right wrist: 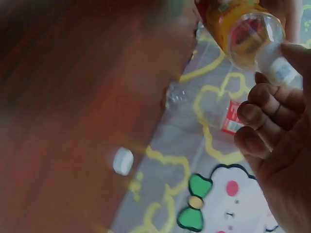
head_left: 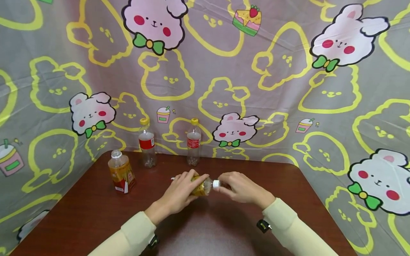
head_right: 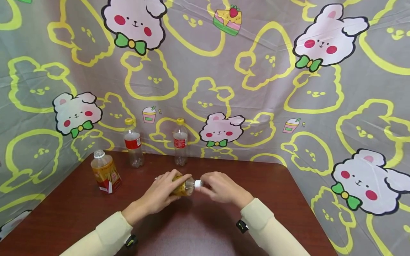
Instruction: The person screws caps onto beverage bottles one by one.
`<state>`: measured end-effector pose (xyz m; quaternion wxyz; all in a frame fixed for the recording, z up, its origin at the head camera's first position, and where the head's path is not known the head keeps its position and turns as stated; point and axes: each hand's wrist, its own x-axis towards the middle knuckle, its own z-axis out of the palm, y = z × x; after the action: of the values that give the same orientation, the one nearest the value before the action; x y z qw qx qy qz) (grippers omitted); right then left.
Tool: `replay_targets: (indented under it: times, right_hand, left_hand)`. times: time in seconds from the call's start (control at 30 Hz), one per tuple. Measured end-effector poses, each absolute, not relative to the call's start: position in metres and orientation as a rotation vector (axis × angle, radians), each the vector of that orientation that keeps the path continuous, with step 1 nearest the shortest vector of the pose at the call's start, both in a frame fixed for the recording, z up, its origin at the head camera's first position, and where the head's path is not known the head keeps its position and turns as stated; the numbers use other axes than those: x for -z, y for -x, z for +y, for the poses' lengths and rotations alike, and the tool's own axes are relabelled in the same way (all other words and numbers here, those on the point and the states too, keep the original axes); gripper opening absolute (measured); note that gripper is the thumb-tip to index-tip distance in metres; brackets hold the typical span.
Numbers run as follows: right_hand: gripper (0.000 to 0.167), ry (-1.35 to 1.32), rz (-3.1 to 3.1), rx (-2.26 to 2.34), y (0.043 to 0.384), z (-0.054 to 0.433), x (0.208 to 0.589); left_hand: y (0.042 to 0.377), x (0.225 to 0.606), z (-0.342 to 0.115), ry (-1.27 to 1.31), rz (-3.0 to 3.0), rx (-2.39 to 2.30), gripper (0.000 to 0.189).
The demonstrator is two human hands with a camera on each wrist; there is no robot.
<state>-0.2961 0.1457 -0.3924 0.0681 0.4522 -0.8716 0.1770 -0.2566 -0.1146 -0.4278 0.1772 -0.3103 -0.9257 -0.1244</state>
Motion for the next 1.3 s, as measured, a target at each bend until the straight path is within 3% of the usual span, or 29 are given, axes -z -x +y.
replay_targets:
  times: [0.3, 0.5, 0.67, 0.83, 1.3]
  right_hand:
    - [0.035, -1.195, -2.715, -0.920, 0.2931, 0.1407, 0.3946]
    - [0.013, -1.246, -2.607, -1.058, 0.2989, 0.1430, 0.3956]
    - [0.022, -1.353, -2.505, -1.070, 0.3016, 0.1442, 0.3939]
    - [0.017, -1.434, -2.484, -1.027, 0.3005, 0.1439, 0.3904]
    - [0.017, -1.193, -2.568, -1.188, 0.2962, 0.1388, 0.3939]
  left_hand:
    - [0.2566, 0.4222, -0.1133, 0.875, -2.578, 0.298, 0.083]
    - [0.2596, 0.4202, -0.1165, 0.855, -2.638, 0.340, 0.082]
    - [0.2604, 0.4198, -0.1194, 0.846, -2.650, 0.377, 0.081]
    - [0.2606, 0.4194, -0.1197, 0.854, -2.647, 0.388, 0.083]
    - [0.2593, 0.4211, -0.1134, 0.804, -2.570, 0.308, 0.087]
